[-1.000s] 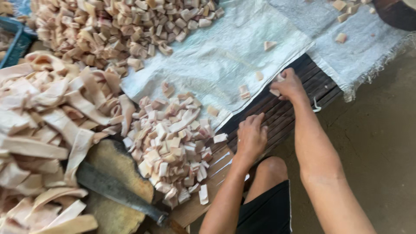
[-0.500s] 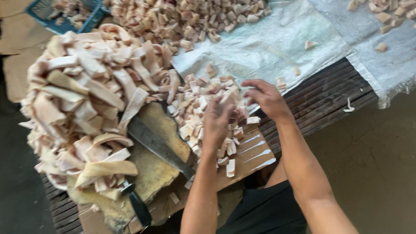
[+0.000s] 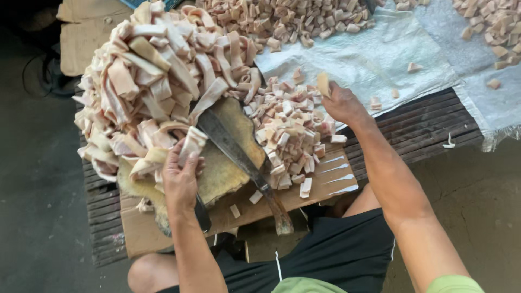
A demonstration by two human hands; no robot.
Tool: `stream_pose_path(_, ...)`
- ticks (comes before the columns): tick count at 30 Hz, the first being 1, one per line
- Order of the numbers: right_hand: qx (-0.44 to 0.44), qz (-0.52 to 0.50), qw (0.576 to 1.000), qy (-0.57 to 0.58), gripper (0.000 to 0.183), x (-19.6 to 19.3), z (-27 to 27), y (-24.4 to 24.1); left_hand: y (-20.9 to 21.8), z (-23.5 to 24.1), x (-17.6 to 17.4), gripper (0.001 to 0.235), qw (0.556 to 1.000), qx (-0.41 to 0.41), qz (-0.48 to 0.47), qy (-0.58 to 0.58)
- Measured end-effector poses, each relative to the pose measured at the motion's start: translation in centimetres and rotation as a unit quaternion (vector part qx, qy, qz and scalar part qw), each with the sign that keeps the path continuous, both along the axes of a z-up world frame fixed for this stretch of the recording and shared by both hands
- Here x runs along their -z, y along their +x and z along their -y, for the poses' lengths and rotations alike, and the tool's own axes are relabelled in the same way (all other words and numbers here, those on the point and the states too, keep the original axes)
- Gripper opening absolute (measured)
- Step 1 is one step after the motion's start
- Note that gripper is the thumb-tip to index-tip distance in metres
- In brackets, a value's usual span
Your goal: The person cuts strips of pork skin into small cubes using a large knife on a wooden cutting board. The person repeatedly gathers the cut pieces and moves them to a white sack on the table.
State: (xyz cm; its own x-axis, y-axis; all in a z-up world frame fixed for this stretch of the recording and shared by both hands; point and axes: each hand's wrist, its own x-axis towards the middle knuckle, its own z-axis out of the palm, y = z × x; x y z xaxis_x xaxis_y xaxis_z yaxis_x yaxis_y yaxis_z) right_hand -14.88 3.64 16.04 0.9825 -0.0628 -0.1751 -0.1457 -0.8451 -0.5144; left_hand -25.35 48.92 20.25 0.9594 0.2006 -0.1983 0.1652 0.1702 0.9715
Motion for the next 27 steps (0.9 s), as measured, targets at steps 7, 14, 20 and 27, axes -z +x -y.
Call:
stream_pose_path(7,-0.198,-0.027,0.978,0.059,0.037,-7.1,-24.1,-5.6,-1.2,-5.4,1.1,0.044,0.979,-0.065,-0.027,0.193)
stream_pose_path(14,-0.089,0.161,0.98,0.082,0.058,-5.9,-25.6,-14.3,-2.3,-5.1,0.3,0.044,0.693,-0.082,0.176,0.695)
stream_pose_path(20,-0.014,0.06,0.991,0.121,0.054,1.3,-21.1,-21.2,-5.3,-1.9,0.9,0.045,0.723,0.111,0.209,0.65)
stream_pose_path(27,0.08,-0.204,0.84,0.496,0.03,5.9,-21.2,-19.2,-2.0,0.1,4.3,0.055,0.677,0.161,0.081,0.714)
